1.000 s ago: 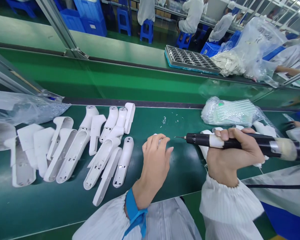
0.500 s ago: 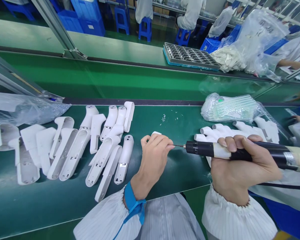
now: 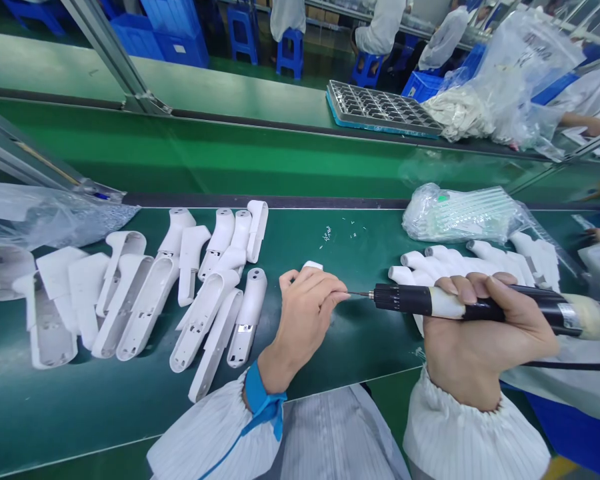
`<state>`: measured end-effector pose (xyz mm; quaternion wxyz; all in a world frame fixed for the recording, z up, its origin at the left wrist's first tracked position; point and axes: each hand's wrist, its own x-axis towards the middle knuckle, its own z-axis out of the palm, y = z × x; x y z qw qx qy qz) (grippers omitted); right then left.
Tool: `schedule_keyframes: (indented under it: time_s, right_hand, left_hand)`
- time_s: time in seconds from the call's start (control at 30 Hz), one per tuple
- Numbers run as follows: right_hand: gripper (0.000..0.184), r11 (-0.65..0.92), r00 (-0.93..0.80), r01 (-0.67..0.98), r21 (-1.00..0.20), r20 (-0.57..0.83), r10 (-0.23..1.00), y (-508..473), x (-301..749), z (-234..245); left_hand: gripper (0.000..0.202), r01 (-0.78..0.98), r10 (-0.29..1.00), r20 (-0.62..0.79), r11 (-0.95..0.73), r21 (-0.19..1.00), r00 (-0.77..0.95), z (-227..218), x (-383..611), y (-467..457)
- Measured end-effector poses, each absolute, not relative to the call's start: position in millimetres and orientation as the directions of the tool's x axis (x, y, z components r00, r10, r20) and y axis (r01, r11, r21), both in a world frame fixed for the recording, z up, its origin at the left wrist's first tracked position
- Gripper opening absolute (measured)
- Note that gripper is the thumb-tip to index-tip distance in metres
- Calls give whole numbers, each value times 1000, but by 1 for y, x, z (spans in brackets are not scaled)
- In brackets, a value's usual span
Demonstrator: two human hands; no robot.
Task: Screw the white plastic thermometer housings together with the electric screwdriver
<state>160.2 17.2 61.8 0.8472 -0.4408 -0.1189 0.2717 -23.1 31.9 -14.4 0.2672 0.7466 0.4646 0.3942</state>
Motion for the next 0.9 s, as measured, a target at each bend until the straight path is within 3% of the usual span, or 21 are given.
schedule_keyframes:
  time_s: [0.4,0.57,0.63,0.67,0.77,0.8,0.9]
  right_hand:
    - [30,460,822,-348,-817,-30,569,16,160,62]
    - [32,464,844,-344,-816,-53,533,17,155,62]
    - [31,470,852,-340,-814,-56,520,16,155,62]
    - [31,474,856,-338,-813,-56,515,15,155,62]
    - [29,489,864,-323,-810,-41,502,12,157,63]
    - [27,495,866,-311,-811,-27,499,10,157,64]
    - [20,530,871,-250,-811,52,489,4,150,69]
  left_hand:
    - [27,517,900,314,-432,739,304,-11,-25,31]
    - [24,573,825,442,-564,595,353,-14,-26,35]
    - [12,610,820,447,-567,554,357,-13,-26,32]
    - [4,640,839,431,-535,552,331,-13,-25,29]
    - [45,767,938,329,-290,572,109,-17,-24,20]
    - [50,803,959,282,-199,562,40,-19,-24,17]
    - [25,880,993,122,-62,471,4,-28,-24,17]
